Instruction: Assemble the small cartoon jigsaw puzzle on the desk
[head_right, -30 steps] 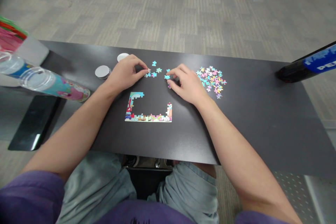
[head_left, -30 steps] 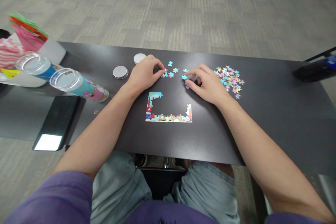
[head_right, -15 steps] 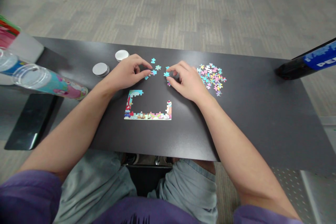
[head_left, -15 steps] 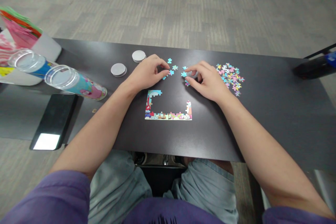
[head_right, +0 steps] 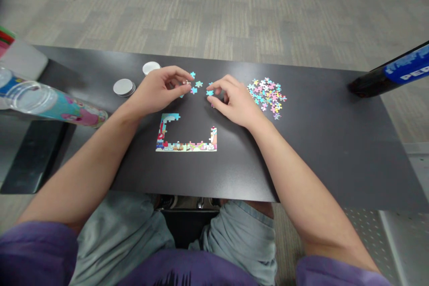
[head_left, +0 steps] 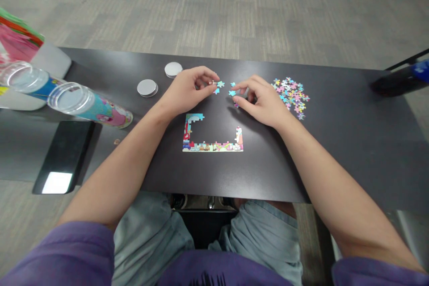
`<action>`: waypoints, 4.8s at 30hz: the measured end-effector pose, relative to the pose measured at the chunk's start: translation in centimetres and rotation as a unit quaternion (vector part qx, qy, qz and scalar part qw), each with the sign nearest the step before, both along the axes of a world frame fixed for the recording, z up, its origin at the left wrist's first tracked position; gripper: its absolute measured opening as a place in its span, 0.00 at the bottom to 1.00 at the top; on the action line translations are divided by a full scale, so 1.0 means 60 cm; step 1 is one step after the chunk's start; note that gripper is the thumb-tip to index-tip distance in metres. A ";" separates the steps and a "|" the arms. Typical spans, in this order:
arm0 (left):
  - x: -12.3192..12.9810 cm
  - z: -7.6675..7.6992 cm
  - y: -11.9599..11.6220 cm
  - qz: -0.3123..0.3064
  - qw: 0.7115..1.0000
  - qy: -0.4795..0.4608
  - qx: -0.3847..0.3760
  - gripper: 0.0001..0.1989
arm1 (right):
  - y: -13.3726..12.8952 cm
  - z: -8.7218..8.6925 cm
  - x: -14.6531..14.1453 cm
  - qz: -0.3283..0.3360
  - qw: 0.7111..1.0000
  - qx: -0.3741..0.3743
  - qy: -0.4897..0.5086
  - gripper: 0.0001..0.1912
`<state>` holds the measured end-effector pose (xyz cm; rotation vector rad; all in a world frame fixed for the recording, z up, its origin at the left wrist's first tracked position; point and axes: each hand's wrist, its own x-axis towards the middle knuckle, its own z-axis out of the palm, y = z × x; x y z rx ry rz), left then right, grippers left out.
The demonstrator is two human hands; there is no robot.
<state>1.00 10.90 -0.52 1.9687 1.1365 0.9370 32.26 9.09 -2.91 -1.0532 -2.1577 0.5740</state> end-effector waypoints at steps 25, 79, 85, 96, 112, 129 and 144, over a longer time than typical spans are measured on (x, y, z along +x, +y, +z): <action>0.014 0.041 -0.031 0.032 0.998 0.049 0.022 0.20 | -0.014 0.079 0.025 0.123 0.959 -0.255 0.029 0.25; 0.064 0.008 -0.072 -0.119 0.972 0.196 0.050 0.13 | -0.007 0.065 0.026 0.075 0.953 -0.288 0.054 0.24; 0.063 0.004 -0.071 -0.127 0.969 0.201 0.059 0.14 | -0.009 0.065 0.021 0.129 0.944 -0.301 0.042 0.25; 0.063 0.002 -0.074 -0.123 0.967 0.209 0.082 0.13 | -0.005 0.061 0.017 0.129 0.951 -0.279 0.035 0.25; 0.014 0.030 -0.037 0.022 0.979 0.184 0.080 0.07 | 0.001 0.043 0.026 0.052 0.975 -0.213 0.044 0.15; 0.003 0.002 -0.021 0.068 0.967 0.236 0.062 0.14 | 0.005 -0.004 0.024 0.021 0.997 -0.007 -0.070 0.21; -0.031 0.001 0.006 0.020 0.984 0.156 0.080 0.12 | -0.001 0.012 0.017 0.003 0.997 -0.052 -0.065 0.21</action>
